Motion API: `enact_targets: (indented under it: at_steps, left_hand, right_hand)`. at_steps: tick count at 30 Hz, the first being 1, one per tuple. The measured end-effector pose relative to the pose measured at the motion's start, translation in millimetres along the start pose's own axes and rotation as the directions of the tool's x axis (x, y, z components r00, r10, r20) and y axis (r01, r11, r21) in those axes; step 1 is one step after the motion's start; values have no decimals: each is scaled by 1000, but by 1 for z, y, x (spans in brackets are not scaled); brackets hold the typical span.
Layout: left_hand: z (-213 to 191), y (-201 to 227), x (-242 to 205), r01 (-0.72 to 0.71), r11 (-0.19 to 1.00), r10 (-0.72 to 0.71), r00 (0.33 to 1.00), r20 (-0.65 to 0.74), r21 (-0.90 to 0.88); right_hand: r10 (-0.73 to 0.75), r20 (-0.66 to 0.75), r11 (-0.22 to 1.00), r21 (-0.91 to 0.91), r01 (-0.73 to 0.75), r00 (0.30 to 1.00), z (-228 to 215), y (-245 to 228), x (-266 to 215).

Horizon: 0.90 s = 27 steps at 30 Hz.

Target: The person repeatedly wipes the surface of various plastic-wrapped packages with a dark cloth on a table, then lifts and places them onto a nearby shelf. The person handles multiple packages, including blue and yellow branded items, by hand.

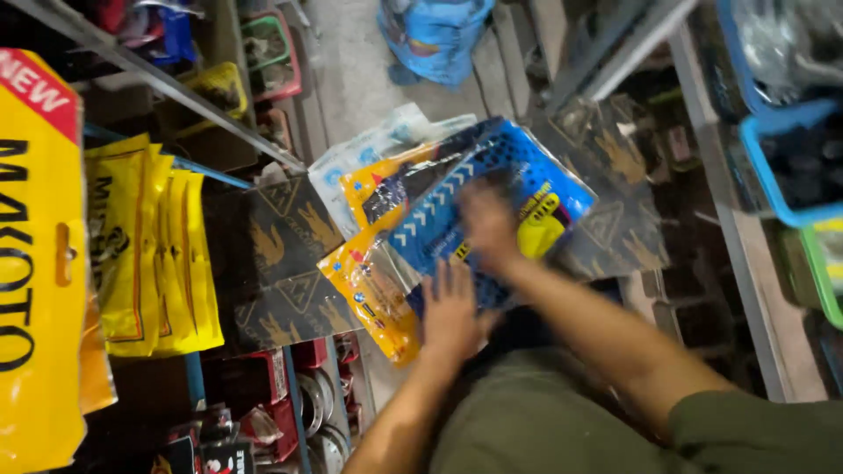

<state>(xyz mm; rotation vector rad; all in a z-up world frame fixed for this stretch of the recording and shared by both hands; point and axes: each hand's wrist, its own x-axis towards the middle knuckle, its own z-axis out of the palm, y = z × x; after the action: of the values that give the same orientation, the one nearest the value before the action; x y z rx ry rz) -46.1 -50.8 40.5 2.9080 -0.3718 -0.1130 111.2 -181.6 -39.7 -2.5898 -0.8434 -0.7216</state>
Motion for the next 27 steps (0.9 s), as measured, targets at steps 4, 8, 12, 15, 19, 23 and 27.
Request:
enact_targets:
  at_steps: [4,8,12,15,19,23,27]
  left_hand:
    - [75,4,-7,-18,998,16,999,38,53]
    - [34,19,14,24,997,-23,1000,-18,78]
    - [27,18,22,85,996,-73,958,276,-34]
    - [10,17,23,68,998,-69,988,141,16]
    - [31,6,18,7,1000,-7,1000,7,22]
    - [-13,-4,21,-104,992,116,971,-211,64]
    - [-117,1,27,-83,956,-85,838,-539,-280]
  right_hand:
    - [-259,14,747,636,192,966,-8,-50,36]
    - [-289,64,919,297,259,955,30,82,53]
    - [342,-25,921,-191,-340,939,64,167,26]
    - [-58,-130,969,-246,25,990,35,95,24]
    - [-90,58,899,435,56,994,-47,-4,-29]
    - [166,160,750,620,-230,973,-103,18,-27]
    - [236,-334,893,445,-69,913,-229,4,55]
